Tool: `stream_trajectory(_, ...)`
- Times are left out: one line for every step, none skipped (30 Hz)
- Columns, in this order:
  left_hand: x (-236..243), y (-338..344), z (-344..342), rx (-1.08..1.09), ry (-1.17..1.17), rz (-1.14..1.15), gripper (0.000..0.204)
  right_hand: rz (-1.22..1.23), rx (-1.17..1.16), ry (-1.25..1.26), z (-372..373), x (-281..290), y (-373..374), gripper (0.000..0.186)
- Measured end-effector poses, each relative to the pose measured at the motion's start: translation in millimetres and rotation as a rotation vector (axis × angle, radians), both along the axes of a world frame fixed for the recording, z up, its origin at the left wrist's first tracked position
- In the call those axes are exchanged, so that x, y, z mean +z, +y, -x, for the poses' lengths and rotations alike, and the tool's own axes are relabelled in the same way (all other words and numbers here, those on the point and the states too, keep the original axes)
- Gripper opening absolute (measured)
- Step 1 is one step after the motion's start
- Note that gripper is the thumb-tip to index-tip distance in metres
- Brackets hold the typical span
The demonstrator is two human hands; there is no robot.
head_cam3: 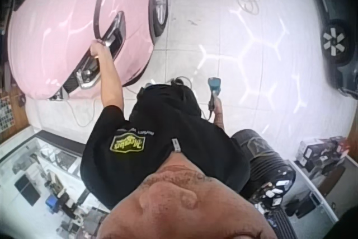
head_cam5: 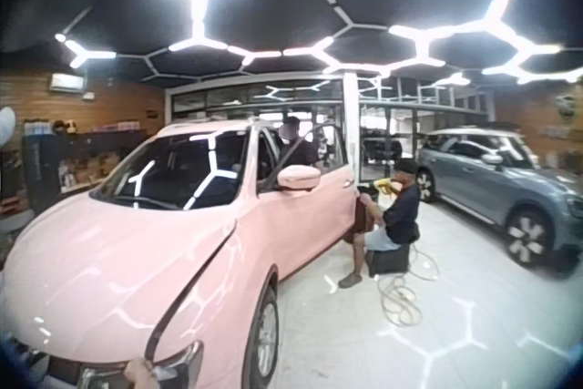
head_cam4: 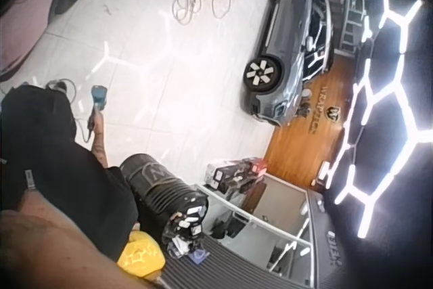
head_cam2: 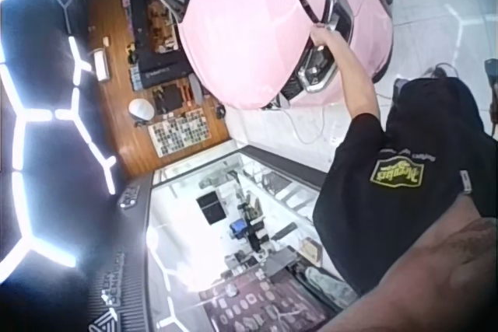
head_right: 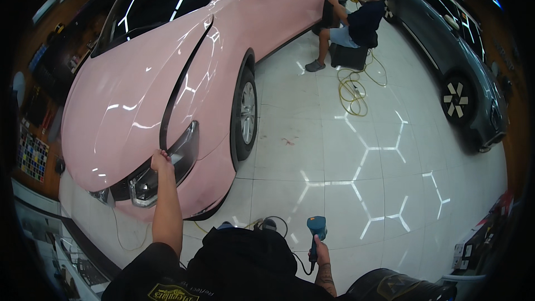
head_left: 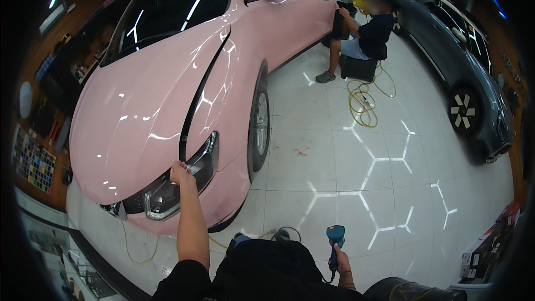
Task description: The person applies a pink vinyl wrap to the hood of a car. They use a heat gun to warm the material and a squeegee to smooth it out, working around the headlights and windshield. The person also uses a knife to trim the excess wrap along the edges of the hood and windshield.
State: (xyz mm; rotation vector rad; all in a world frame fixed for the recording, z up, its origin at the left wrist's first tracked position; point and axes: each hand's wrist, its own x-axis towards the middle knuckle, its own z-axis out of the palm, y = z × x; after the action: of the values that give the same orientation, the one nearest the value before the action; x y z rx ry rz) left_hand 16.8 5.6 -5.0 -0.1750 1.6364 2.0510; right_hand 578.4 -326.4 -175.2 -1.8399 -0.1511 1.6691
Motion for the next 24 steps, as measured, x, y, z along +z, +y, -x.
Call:
stream_trajectory(0, -1, 0, 0.017, 0.011, -0.003, 0.008, -0.001, 0.008, 0.004, -1, -1, 1, 0.055)
stream_trajectory(0, -1, 0, 0.002, 0.008, -0.035, 0.007, -0.001, 0.017, 0.009, -3, -1, 2, 0.056)
stream_trajectory(-1, 0, -1, -0.009, 0.014, -0.062, 0.006, -0.006, 0.015, 0.013, -3, -2, 4, 0.056)
stream_trajectory(-1, 0, -1, -0.016, 0.021, -0.086, 0.005, -0.007, 0.019, 0.019, -3, -2, 5, 0.055)
stream_trajectory(-1, 0, -2, -0.016, 0.016, -0.107, 0.004, -0.007, 0.022, 0.024, -3, -2, 5, 0.055)
stream_trajectory(-2, 3, -5, -0.024, 0.007, -0.127, 0.004, -0.012, 0.017, 0.028, -3, -1, 5, 0.055)
stream_trajectory(0, 2, -8, -0.018, 0.042, -0.095, 0.003, -0.021, 0.013, 0.035, -2, -2, 6, 0.054)
stream_trajectory(2, -2, -10, -0.013, 0.077, -0.062, 0.003, -0.031, 0.008, 0.042, -2, -2, 7, 0.054)
stream_trajectory(2, -4, -11, -0.049, 0.114, -0.041, 0.005, -0.023, 0.000, 0.043, -2, -2, 8, 0.054)
stream_trajectory(2, -7, -12, -0.070, 0.116, -0.057, 0.005, -0.016, -0.011, 0.044, -2, -2, 8, 0.054)
stream_trajectory(1, -9, -13, -0.093, 0.118, -0.073, 0.005, -0.009, -0.023, 0.045, -1, -2, 8, 0.054)
stream_trajectory(1, -10, -12, -0.119, 0.121, -0.090, 0.005, -0.017, -0.011, 0.046, -1, -2, 7, 0.054)
stream_trajectory(-1, -13, -11, -0.156, 0.090, -0.139, 0.006, -0.024, -0.002, 0.048, -1, -2, 6, 0.054)
stream_trajectory(-3, -17, -10, -0.173, 0.077, -0.179, 0.006, -0.032, 0.007, 0.049, 0, -2, 4, 0.055)
stream_trajectory(-5, -20, -9, -0.193, 0.065, -0.218, 0.006, -0.018, 0.014, 0.048, 0, -2, 2, 0.055)
stream_trajectory(-6, -22, -7, -0.214, 0.053, -0.257, 0.006, -0.005, 0.020, 0.047, 1, -3, 1, 0.055)
stream_trajectory(-6, -21, -3, -0.217, 0.070, -0.252, 0.007, 0.009, 0.026, 0.046, 2, -4, 0, 0.055)
stream_trajectory(-6, -21, 1, -0.220, 0.082, -0.245, 0.008, 0.014, 0.034, 0.042, 3, -2, -2, 0.055)
stream_trajectory(-7, -21, 3, -0.222, 0.095, -0.238, 0.009, 0.019, 0.043, 0.038, 3, 0, -4, 0.055)
stream_trajectory(-8, -19, 4, -0.221, 0.122, -0.218, 0.009, 0.025, 0.051, 0.036, 5, 2, -5, 0.055)
stream_trajectory(-9, -17, 3, -0.218, 0.146, -0.197, 0.010, 0.031, 0.058, 0.028, 4, 3, -6, 0.055)
stream_trajectory(-10, -16, 3, -0.215, 0.171, -0.177, 0.011, 0.037, 0.065, 0.021, 4, 4, -8, 0.055)
stream_trajectory(-11, -16, 3, -0.216, 0.216, -0.171, 0.012, 0.043, 0.072, 0.014, 5, 4, -9, 0.055)
stream_trajectory(-13, -16, 3, -0.219, 0.261, -0.164, 0.012, 0.038, 0.074, 0.016, 5, 5, -10, 0.055)
